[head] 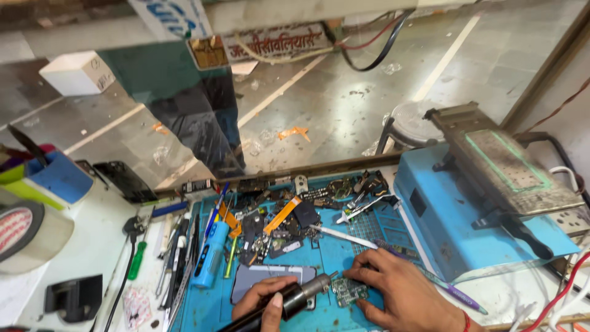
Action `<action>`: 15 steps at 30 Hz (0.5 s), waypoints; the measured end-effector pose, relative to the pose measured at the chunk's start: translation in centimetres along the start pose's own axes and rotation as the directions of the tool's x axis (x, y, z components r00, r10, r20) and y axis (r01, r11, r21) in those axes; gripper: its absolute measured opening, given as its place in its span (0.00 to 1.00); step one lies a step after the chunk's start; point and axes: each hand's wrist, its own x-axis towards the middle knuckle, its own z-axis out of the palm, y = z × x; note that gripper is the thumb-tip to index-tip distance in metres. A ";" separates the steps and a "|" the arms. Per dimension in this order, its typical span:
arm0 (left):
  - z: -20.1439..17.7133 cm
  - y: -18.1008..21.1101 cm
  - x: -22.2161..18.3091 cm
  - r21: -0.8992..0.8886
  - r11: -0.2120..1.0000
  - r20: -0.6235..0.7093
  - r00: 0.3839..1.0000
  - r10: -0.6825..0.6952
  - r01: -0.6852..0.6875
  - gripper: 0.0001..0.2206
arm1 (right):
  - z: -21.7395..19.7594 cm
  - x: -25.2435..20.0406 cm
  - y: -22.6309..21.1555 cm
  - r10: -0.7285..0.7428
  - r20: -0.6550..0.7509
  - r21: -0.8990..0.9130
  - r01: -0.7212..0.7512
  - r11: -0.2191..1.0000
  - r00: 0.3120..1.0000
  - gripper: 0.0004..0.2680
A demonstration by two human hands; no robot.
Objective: The person applies heat to a circuit board using a hot air tool and then scrapes the surface with a metal tool.
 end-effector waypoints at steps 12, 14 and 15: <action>1.5 2.7 0.1 0.023 0.998 -0.008 0.998 0.060 -0.060 0.11 | 0.1 0.2 -0.1 -0.002 -0.051 -0.063 -0.002 0.998 0.999 0.16; 1.7 3.0 -0.8 -0.014 1.000 -0.016 1.000 0.018 -0.018 0.11 | 0.6 -0.4 0.3 -0.007 -0.062 -0.056 0.004 0.998 0.998 0.16; 1.5 3.1 -0.8 -0.035 0.999 -0.024 1.000 0.009 -0.010 0.11 | 0.7 -0.3 0.6 -0.020 -0.071 -0.062 0.015 0.998 0.997 0.16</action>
